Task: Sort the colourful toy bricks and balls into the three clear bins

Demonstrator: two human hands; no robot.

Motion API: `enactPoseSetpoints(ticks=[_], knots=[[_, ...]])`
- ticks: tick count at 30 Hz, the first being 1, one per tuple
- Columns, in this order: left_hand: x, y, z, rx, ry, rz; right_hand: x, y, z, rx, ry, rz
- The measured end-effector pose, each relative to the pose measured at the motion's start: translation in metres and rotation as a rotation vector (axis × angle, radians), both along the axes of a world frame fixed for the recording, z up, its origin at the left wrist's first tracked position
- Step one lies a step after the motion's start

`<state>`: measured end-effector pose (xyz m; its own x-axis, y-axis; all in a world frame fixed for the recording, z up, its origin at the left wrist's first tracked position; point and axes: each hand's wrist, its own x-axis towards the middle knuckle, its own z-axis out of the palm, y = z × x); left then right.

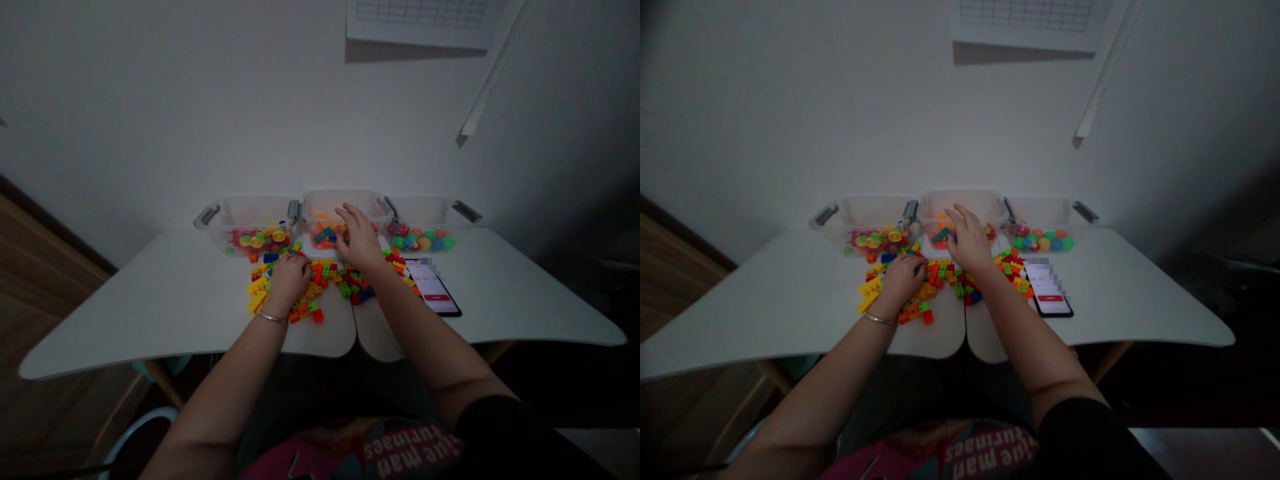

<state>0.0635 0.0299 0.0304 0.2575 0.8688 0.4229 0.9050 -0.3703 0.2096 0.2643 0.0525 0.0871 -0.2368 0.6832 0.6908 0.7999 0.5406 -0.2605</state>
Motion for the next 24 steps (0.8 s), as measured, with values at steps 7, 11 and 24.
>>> enactPoseSetpoints(ticks=[7,11,24], knots=[[0.001,0.0,0.0,-0.004,0.032,0.006,-0.015,-0.04,-0.026,-0.021,0.091,0.052],[0.0,0.001,-0.003,0.015,0.027,0.003,-0.019,-0.053,-0.048,-0.081,0.015,0.063],[0.0,-0.001,-0.003,0.021,0.013,0.003,-0.023,-0.062,-0.075,-0.19,-0.182,0.023]])
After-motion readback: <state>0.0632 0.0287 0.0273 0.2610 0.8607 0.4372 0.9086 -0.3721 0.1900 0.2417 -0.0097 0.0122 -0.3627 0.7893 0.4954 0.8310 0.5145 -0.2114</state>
